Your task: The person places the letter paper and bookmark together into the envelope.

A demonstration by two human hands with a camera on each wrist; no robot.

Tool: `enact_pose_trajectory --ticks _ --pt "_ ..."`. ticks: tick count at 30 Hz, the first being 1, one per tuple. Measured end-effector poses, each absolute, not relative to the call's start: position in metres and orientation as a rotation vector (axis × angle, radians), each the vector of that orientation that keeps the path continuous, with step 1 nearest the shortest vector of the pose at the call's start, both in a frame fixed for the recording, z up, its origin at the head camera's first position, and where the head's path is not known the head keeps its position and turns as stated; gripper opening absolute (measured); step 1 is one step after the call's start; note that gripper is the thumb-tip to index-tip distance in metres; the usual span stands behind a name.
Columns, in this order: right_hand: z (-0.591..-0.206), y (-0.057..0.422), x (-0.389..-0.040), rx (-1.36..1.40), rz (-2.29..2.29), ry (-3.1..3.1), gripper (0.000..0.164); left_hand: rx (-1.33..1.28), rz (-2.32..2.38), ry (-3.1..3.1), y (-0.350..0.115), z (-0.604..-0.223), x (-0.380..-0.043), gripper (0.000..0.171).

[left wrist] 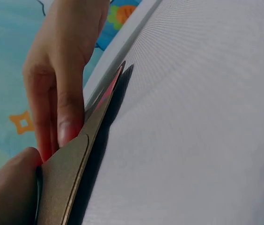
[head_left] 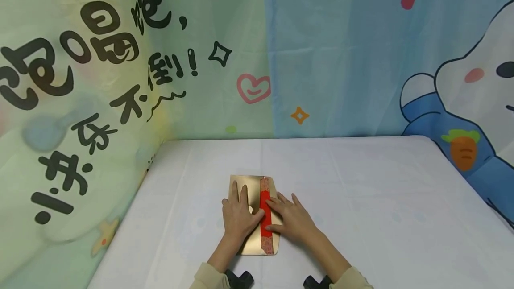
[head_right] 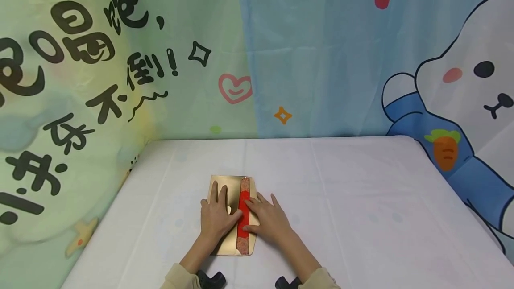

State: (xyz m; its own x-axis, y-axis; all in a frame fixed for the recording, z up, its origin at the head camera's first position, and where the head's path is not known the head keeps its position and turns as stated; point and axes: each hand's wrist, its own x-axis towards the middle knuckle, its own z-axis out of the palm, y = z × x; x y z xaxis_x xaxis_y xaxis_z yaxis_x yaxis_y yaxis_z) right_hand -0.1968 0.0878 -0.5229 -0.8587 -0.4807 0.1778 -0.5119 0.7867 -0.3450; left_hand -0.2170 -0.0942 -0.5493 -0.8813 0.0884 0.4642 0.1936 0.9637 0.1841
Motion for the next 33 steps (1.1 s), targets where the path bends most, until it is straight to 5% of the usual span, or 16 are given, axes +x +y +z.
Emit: enact_pose_trajectory --ticks 33 --pt "-0.5293 0.0968 -0.1998 0.984 0.838 -2.935 0.089 -0.191 -0.292 -2.674 -0.0922 -0.5498 -0.2153 0.08"
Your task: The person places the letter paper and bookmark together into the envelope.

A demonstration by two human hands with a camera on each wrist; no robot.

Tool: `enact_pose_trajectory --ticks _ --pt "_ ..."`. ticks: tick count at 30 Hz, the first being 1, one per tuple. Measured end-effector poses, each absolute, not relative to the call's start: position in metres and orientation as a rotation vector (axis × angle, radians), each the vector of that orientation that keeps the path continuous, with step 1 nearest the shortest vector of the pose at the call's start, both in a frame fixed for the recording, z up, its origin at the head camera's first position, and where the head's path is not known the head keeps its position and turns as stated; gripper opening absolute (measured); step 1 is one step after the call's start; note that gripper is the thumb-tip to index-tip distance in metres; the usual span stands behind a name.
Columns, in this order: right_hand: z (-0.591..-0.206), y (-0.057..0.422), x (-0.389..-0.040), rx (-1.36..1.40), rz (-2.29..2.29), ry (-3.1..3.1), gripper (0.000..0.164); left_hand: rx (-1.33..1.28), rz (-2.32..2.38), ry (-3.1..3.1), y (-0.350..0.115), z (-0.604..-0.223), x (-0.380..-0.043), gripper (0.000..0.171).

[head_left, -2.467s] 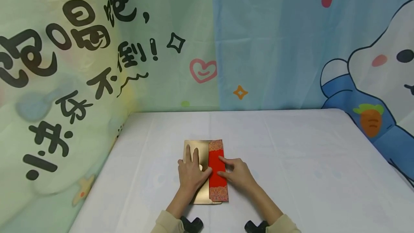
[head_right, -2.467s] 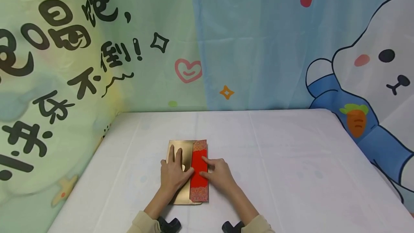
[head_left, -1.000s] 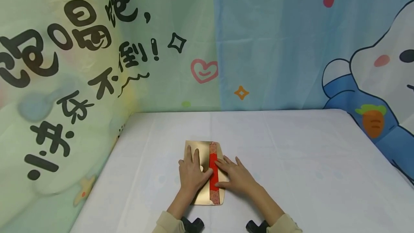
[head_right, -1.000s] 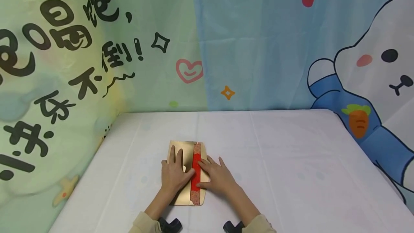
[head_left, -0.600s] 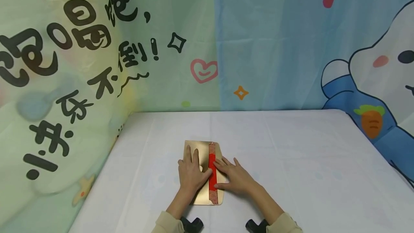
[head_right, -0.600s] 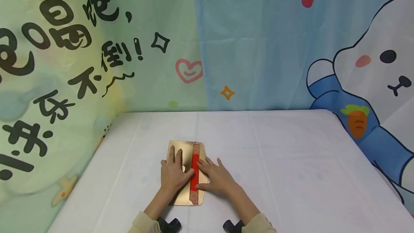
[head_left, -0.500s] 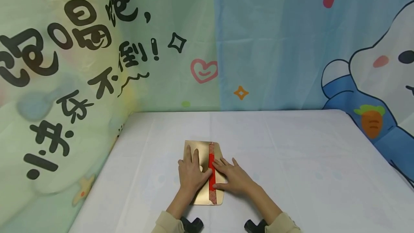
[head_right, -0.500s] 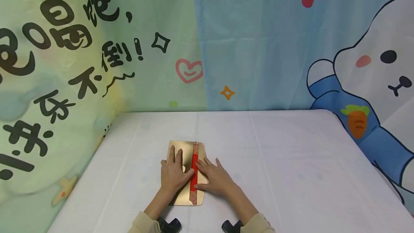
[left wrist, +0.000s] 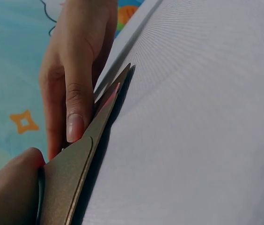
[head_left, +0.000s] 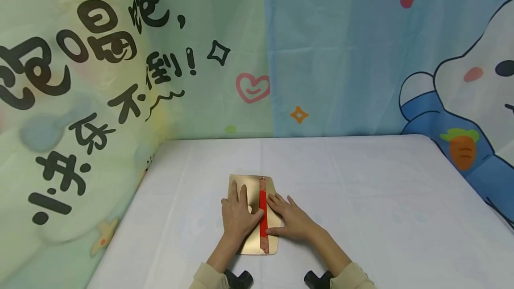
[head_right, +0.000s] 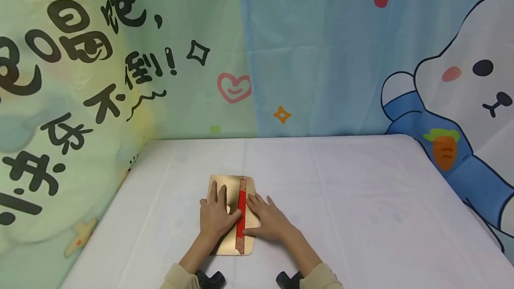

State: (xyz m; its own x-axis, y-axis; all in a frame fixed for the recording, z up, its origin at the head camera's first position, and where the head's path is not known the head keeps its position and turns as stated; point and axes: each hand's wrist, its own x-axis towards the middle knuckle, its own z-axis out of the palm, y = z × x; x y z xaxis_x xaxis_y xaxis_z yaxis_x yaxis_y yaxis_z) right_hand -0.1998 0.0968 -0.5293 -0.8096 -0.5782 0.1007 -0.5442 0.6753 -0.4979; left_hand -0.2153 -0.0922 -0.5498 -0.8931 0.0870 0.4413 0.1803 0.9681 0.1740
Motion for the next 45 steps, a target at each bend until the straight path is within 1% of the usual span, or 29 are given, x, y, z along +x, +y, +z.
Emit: enact_pose_trajectory --ticks 16,29,38,45 --pt "-0.535 0.091 -0.201 -0.926 -0.756 2.891 0.089 -0.168 -0.291 -2.733 -0.093 -0.548 -0.216 0.081" --pt "-0.536 0.086 -0.197 -0.913 -0.743 2.95 0.088 -0.185 -0.351 -2.713 -0.093 -0.548 -0.216 0.074" --pt "-0.534 0.088 -0.196 -0.936 -0.799 2.908 0.097 -0.17 -0.336 -2.747 -0.092 -0.549 -0.216 0.077" --pt "-0.534 0.089 -0.198 -0.942 -0.798 2.882 0.097 -0.184 -0.334 -2.71 -0.092 -0.548 -0.217 0.076"
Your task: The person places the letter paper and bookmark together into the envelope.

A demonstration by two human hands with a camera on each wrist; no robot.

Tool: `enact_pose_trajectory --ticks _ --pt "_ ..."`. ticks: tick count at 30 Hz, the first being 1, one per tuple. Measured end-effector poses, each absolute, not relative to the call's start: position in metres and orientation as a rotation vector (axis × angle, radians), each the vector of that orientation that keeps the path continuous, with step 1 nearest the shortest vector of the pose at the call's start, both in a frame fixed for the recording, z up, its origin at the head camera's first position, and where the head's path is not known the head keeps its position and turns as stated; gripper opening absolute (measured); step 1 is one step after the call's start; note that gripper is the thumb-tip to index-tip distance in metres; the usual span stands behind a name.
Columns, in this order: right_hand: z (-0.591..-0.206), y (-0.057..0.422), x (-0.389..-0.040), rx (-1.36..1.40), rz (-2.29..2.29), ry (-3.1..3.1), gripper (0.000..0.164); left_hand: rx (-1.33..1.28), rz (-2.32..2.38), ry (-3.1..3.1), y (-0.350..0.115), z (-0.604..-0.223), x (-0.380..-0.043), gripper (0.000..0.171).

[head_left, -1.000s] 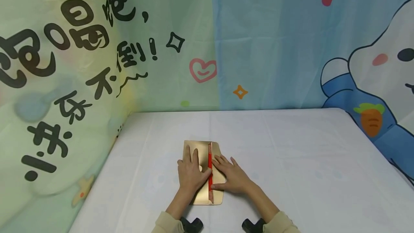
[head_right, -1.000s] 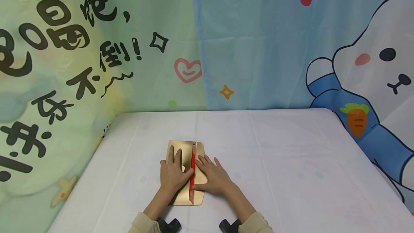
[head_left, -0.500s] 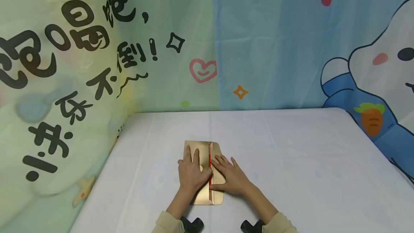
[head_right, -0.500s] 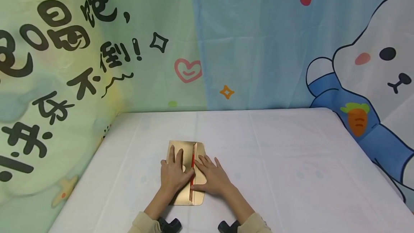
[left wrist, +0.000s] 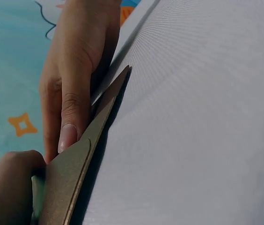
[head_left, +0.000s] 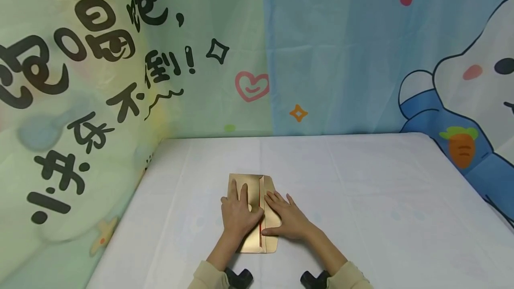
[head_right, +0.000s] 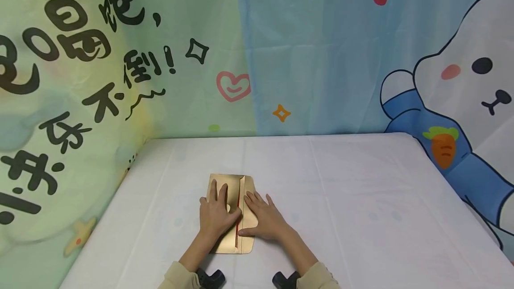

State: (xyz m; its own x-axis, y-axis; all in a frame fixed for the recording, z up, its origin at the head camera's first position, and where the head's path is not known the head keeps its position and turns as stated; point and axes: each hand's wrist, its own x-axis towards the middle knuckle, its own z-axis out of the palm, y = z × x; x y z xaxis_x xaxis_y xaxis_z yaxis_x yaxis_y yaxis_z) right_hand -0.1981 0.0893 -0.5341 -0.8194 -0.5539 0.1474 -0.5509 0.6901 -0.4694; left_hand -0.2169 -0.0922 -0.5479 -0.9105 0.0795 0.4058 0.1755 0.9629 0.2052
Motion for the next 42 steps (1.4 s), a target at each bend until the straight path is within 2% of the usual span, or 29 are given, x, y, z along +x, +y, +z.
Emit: enact_pose_trajectory --ticks 42 --pt "-0.5353 0.0921 -0.1996 -0.912 -0.825 2.839 0.097 -0.174 -0.254 -2.755 -0.0918 -0.5494 -0.2116 0.082"
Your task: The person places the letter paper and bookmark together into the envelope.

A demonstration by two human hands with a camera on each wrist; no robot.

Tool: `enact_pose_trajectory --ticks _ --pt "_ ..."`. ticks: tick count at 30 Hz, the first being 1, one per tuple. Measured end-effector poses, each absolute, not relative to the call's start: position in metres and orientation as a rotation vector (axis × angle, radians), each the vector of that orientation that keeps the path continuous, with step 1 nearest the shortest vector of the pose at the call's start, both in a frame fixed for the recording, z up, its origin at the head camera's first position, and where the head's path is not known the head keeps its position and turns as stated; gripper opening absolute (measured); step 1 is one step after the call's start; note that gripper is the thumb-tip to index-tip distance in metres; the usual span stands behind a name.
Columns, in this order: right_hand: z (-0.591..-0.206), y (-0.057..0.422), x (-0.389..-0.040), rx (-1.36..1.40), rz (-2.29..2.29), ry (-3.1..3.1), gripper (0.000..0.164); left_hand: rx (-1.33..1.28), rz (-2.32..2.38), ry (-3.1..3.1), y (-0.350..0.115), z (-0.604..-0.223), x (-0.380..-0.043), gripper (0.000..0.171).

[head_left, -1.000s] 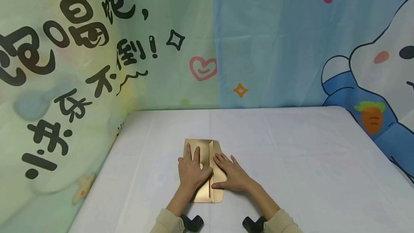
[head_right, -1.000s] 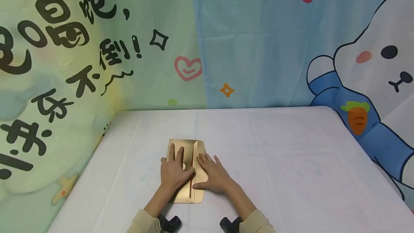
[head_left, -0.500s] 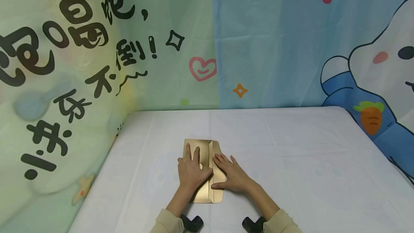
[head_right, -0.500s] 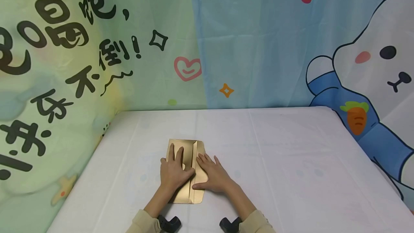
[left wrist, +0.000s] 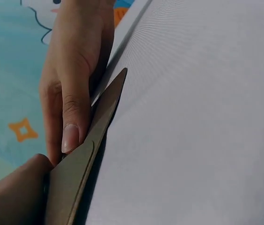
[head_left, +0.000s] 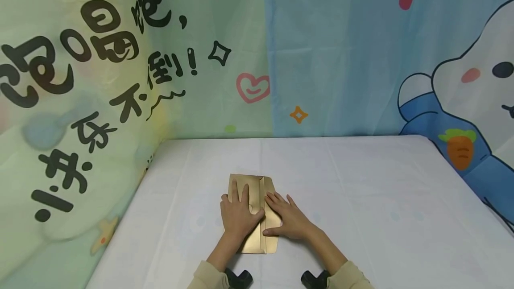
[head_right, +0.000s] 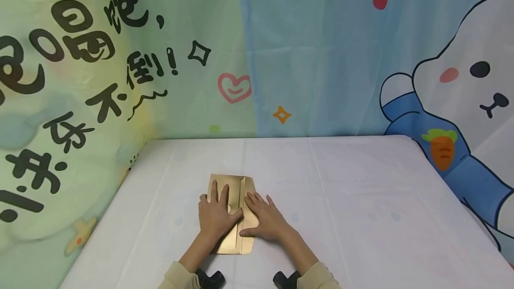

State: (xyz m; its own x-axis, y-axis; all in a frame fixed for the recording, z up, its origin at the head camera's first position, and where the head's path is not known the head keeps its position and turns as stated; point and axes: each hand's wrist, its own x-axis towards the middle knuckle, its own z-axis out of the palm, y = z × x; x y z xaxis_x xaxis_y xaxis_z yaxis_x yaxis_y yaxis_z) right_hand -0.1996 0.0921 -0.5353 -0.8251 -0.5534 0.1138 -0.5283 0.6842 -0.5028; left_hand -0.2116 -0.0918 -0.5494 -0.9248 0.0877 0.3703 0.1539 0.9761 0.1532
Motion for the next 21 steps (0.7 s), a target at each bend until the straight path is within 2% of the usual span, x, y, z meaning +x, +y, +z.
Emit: enact_pose_trajectory --ticks 21 --pt "-0.5415 0.0962 -0.2022 -0.888 -0.836 2.83 0.097 -0.242 -0.26 -3.002 -0.0897 -0.5581 -0.2118 0.068"
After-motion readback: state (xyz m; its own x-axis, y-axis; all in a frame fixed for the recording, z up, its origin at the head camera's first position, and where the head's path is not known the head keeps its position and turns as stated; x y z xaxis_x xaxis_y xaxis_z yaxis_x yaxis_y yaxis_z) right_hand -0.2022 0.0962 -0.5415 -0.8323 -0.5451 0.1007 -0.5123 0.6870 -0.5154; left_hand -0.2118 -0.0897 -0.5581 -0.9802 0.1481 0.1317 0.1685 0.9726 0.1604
